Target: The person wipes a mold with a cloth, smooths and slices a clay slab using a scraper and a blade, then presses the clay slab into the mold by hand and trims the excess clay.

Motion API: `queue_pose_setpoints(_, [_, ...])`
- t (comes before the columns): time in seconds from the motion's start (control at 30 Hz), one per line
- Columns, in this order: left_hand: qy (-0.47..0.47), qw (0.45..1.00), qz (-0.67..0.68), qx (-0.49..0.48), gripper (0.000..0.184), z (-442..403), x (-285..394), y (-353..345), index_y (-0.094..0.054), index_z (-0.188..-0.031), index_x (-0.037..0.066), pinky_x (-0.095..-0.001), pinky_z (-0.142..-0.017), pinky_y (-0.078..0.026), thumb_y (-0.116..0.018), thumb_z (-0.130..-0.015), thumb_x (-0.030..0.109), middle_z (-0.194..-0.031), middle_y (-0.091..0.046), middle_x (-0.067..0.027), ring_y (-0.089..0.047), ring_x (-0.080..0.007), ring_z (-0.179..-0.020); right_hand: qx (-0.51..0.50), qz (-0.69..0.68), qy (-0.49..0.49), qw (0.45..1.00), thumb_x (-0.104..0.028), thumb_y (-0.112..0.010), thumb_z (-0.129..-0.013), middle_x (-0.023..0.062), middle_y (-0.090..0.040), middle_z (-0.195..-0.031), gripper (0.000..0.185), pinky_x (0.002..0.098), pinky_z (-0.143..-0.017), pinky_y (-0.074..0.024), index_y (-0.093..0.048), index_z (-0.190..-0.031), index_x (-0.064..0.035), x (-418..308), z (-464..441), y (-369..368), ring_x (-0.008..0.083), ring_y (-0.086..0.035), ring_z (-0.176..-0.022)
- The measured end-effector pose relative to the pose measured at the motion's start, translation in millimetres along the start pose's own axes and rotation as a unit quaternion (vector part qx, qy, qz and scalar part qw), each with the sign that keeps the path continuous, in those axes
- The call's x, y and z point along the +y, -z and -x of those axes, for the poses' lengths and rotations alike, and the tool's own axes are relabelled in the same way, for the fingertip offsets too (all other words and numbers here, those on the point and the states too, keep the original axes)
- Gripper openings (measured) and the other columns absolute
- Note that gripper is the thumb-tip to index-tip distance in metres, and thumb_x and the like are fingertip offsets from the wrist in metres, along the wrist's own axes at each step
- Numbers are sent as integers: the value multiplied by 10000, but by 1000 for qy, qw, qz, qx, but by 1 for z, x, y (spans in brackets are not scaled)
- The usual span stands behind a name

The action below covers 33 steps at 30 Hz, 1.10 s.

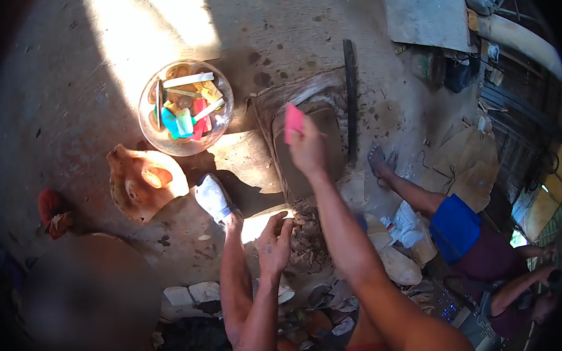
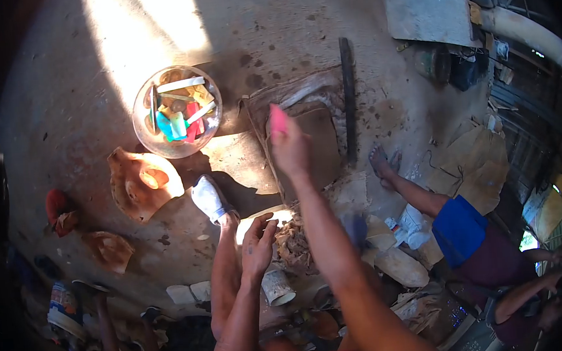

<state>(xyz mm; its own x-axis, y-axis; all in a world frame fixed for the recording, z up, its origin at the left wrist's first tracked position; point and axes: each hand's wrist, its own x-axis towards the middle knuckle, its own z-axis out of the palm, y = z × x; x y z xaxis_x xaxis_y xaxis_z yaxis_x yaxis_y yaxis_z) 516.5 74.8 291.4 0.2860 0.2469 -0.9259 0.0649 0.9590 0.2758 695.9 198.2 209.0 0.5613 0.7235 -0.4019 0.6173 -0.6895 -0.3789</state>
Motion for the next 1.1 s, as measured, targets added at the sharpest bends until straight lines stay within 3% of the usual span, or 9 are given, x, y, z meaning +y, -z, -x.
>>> queue_pose_setpoints(0.2, [-22,999,49,7,404,4,31,-1,-619,-1366,7,-331,-926,-527,-643,-1056,266,-1235,-703,-121,-658,-181,-1111,21,161,-37,986,-120,-706,-906,274,-707,-1002,218,561,-819,-522,-660,-1087,-6,184,-64,46,475,-691,-979])
queue_pose_setpoints(0.27, [-44,998,48,22,396,13,55,-3,-616,-1362,-1,-325,-930,-520,-640,-1057,252,-1243,-708,-124,-654,-169,-1124,51,209,35,976,-96,-705,-892,264,-689,-1040,206,538,-840,-524,-673,-1076,-9,209,-89,40,463,-675,-996])
queue_pose_setpoints(0.43, [-78,988,108,74,385,23,45,-33,-585,-1386,-42,-315,-956,-546,-626,-1066,168,-1221,-700,-138,-665,-173,-1093,51,190,94,976,-58,-699,-859,201,-674,-1027,163,517,-855,-537,-704,-1018,-22,198,-88,-8,444,-669,-985])
queue_pose_setpoints(0.5, [-86,984,135,76,369,23,18,-59,-600,-1368,-41,-309,-957,-544,-629,-1064,165,-1222,-701,-119,-655,-166,-1109,98,234,30,967,-43,-694,-843,181,-656,-982,151,505,-834,-540,-717,-991,-28,165,-70,-24,411,-679,-953])
queue_pose_setpoints(0.67, [-35,999,-13,-27,335,30,-12,-97,-643,-1309,-24,-346,-1011,-519,-652,-1044,180,-1173,-731,-104,-677,-205,-1122,63,204,149,966,-42,-656,-866,133,-629,-968,187,509,-795,-560,-734,-1036,-50,154,-28,-68,360,-688,-939])
queue_pose_setpoints(0.73, [-54,998,-22,-22,406,25,-26,-98,-625,-1353,-29,-355,-968,-550,-681,-1025,205,-1205,-738,-175,-700,-224,-1124,24,208,223,952,-60,-626,-900,116,-630,-961,212,501,-786,-569,-743,-1077,-68,146,-11,-78,335,-683,-947])
queue_pose_setpoints(0.9, [-81,994,30,70,411,9,-53,-93,-635,-1346,-24,-357,-974,-546,-687,-1020,219,-1193,-742,-172,-703,-214,-1118,-131,196,333,913,-77,-621,-920,97,-630,-990,269,482,-789,-576,-739,-1161,-83,147,-27,-46,313,-666,-931])
queue_pose_setpoints(0.97, [-92,992,32,86,410,10,-55,-95,-635,-1344,-25,-349,-979,-542,-690,-1018,217,-1179,-746,-163,-702,-206,-1117,40,195,226,954,-46,-640,-880,104,-622,-998,304,470,-796,-604,-718,-1173,-68,146,-48,-31,319,-665,-930])
queue_pose_setpoints(1.1, [-78,994,47,53,410,19,-60,-108,-635,-1339,-26,-342,-977,-543,-698,-1010,211,-1189,-750,-165,-710,-204,-1101,107,213,273,932,-36,-641,-879,91,-622,-995,297,454,-757,-607,-720,-1164,-71,171,-34,-66,298,-658,-905])
